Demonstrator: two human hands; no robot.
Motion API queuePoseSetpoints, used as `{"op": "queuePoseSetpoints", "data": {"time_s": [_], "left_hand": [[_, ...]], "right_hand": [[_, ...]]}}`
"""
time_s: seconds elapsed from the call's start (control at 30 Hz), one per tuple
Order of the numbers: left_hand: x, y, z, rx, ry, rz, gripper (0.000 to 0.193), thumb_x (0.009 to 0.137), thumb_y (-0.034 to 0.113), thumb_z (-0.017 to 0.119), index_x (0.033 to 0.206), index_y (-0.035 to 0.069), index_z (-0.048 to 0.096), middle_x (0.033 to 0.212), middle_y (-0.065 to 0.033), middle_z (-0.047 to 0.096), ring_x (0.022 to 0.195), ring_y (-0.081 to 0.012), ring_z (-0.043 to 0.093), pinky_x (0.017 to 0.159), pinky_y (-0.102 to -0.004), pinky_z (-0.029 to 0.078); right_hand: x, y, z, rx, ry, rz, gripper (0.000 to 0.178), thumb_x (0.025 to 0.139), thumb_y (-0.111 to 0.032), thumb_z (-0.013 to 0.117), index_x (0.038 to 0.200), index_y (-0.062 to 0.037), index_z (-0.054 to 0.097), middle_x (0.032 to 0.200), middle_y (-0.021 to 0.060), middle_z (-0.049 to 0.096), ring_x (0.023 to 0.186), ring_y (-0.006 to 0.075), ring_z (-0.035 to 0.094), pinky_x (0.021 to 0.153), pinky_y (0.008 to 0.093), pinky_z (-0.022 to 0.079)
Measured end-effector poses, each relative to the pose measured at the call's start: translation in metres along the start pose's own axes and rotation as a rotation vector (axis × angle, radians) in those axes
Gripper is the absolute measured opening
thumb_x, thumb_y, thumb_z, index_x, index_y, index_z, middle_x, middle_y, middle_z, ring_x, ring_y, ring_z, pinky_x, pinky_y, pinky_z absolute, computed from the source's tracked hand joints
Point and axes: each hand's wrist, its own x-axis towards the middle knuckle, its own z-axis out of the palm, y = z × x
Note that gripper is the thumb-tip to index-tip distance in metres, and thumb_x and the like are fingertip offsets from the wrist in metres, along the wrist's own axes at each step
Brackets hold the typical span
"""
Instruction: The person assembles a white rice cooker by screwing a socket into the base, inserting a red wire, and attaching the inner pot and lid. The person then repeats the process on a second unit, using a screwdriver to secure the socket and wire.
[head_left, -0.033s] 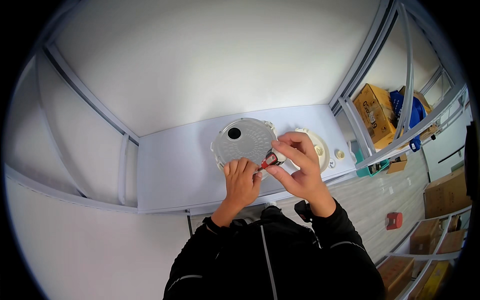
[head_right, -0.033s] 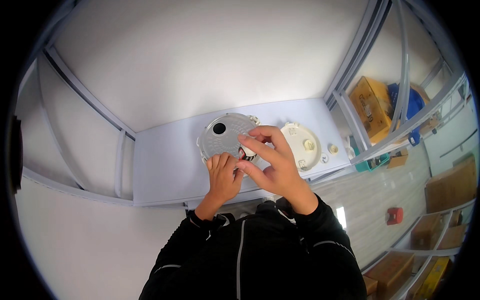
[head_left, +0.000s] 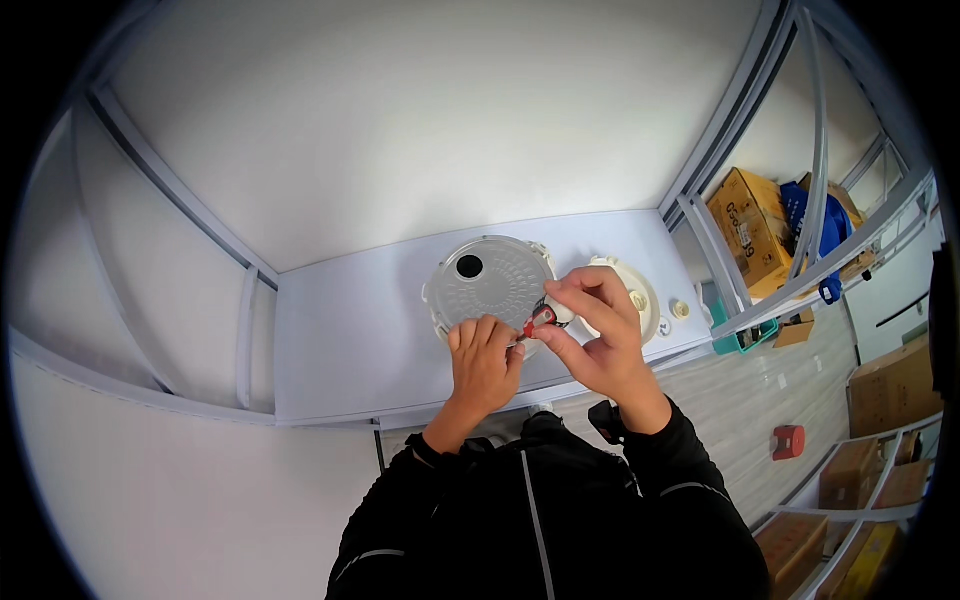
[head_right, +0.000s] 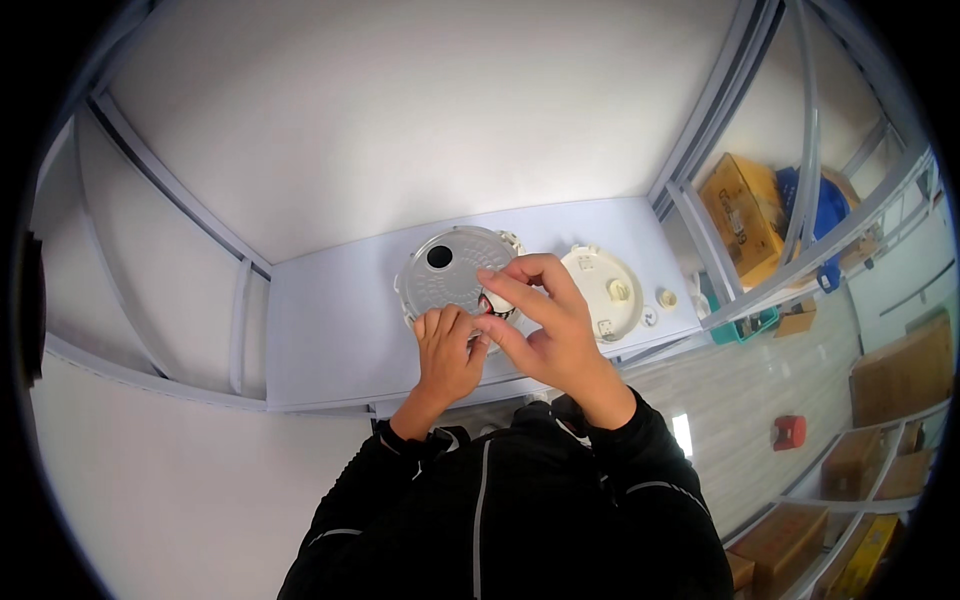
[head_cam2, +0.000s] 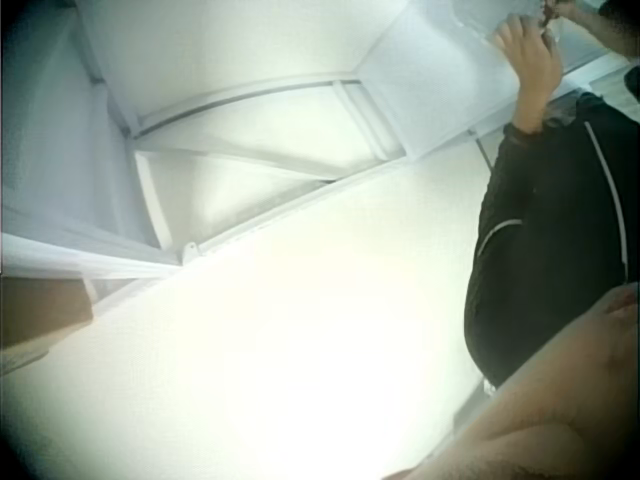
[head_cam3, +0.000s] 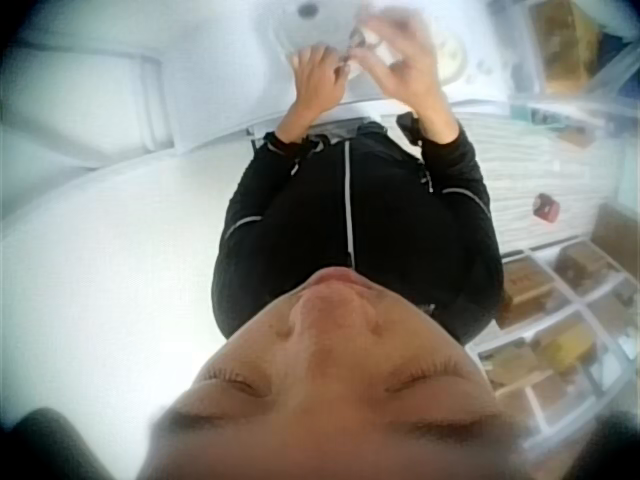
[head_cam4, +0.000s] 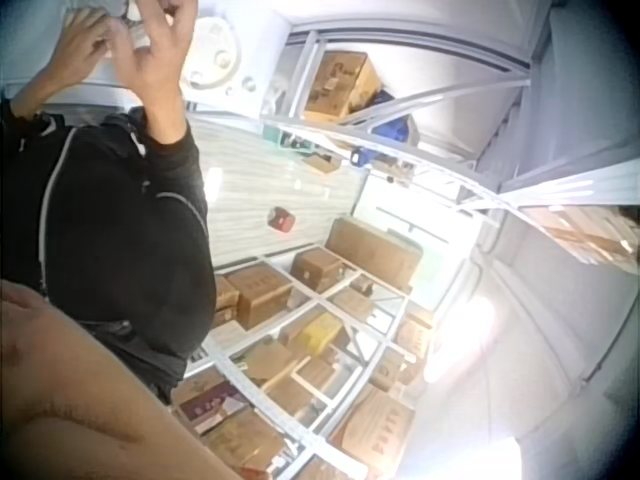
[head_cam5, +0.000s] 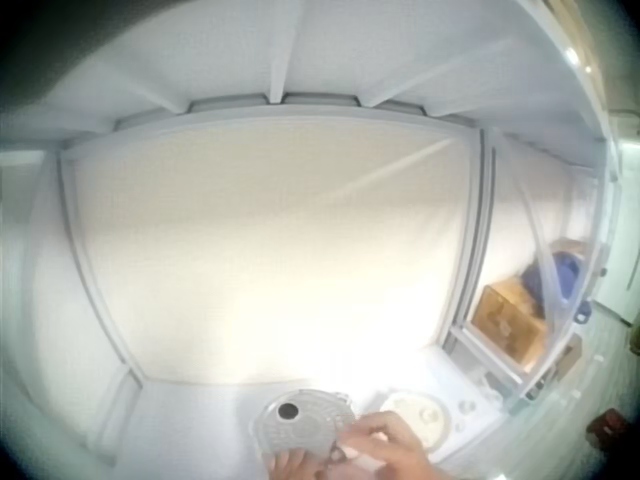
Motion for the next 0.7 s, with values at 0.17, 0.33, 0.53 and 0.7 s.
{"op": "queuePoseSetpoints", "data": {"time_s": [0.17,0.33,0.53,0.7], "left_hand": [[0.001,0.0,0.0,-0.01,0.0,-0.001,0.016,0.085,0.017,0.074,0.099,0.012,0.067,0.101,-0.0049,0.059,0.1,-0.0287,0.052,0.095,-0.0444,0.034],[0.0,-0.001,0.001,0.0,0.004,-0.001,0.017,0.085,0.017,0.074,0.099,0.012,0.067,0.101,-0.0048,0.059,0.1,-0.0286,0.052,0.095,-0.0441,0.034],[0.0,0.0,0.002,0.01,0.021,0.019,0.017,0.085,0.017,0.074,0.099,0.011,0.066,0.1,-0.0056,0.059,0.099,-0.0289,0.052,0.095,-0.0441,0.034],[0.0,0.0,0.001,0.016,0.032,0.035,0.018,0.085,0.018,0.074,0.099,0.011,0.066,0.1,-0.0061,0.059,0.099,-0.0293,0.052,0.094,-0.0445,0.034]], "right_hand": [[0.004,0.001,0.002,0.021,0.043,-0.017,0.051,0.085,-0.005,0.082,0.134,0.0006,0.071,0.131,0.0189,0.067,0.104,0.0318,0.069,0.089,0.0393,0.058],[0.004,-0.001,0.002,0.044,0.025,-0.062,0.054,0.085,-0.001,0.079,0.139,0.0005,0.068,0.13,0.0214,0.07,0.111,0.0357,0.072,0.095,0.0413,0.059],[0.002,-0.001,0.003,0.052,0.06,0.032,0.056,0.085,-0.006,0.084,0.139,-0.0008,0.069,0.129,0.0176,0.067,0.103,0.0306,0.069,0.093,0.0393,0.058],[0.009,-0.004,0.0,0.013,0.006,-0.006,0.064,0.089,-0.006,0.082,0.149,0.0006,0.06,0.127,0.0182,0.068,0.11,0.0305,0.071,0.099,0.0396,0.055]]}}
